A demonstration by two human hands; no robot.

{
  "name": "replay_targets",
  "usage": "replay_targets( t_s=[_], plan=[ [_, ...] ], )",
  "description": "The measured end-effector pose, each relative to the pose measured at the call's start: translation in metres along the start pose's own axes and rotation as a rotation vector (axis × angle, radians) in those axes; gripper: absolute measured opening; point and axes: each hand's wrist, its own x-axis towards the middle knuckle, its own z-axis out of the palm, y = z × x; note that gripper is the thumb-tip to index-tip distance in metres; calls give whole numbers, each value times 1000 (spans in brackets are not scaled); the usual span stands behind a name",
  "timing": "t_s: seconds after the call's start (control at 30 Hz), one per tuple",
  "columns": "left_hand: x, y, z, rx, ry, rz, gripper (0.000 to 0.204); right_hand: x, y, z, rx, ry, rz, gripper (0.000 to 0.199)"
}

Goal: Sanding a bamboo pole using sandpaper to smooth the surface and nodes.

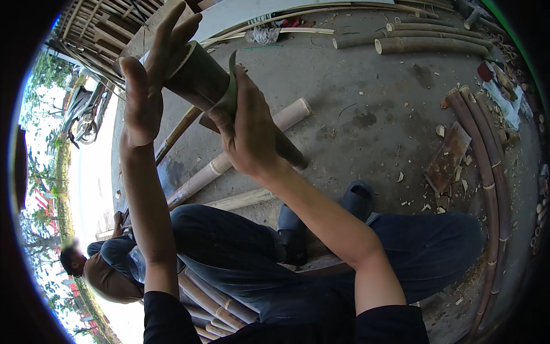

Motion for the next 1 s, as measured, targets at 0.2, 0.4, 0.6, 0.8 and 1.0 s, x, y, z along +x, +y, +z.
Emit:
replay_targets(
  t_s=[0.2,0.4,0.6,0.8,1.0],
  plan=[
    [-9,-10,6,-86,158,-89,131,15,-5,10,8,2,-173,71],
    [-1,-20,-10,162,48,70,116,-13,6,-13,84,-105,-62,61],
    [-3,-22,6,78,93,101,92,-7,0,-5,177,-17,-139,60],
    [7,-12,0,157,42,185,83,-18,-8,-17,126,-46,-95,58],
    [0,-14,13,399,56,258,108,-20,-9,-14,275,-12,-61,58]
  ],
)
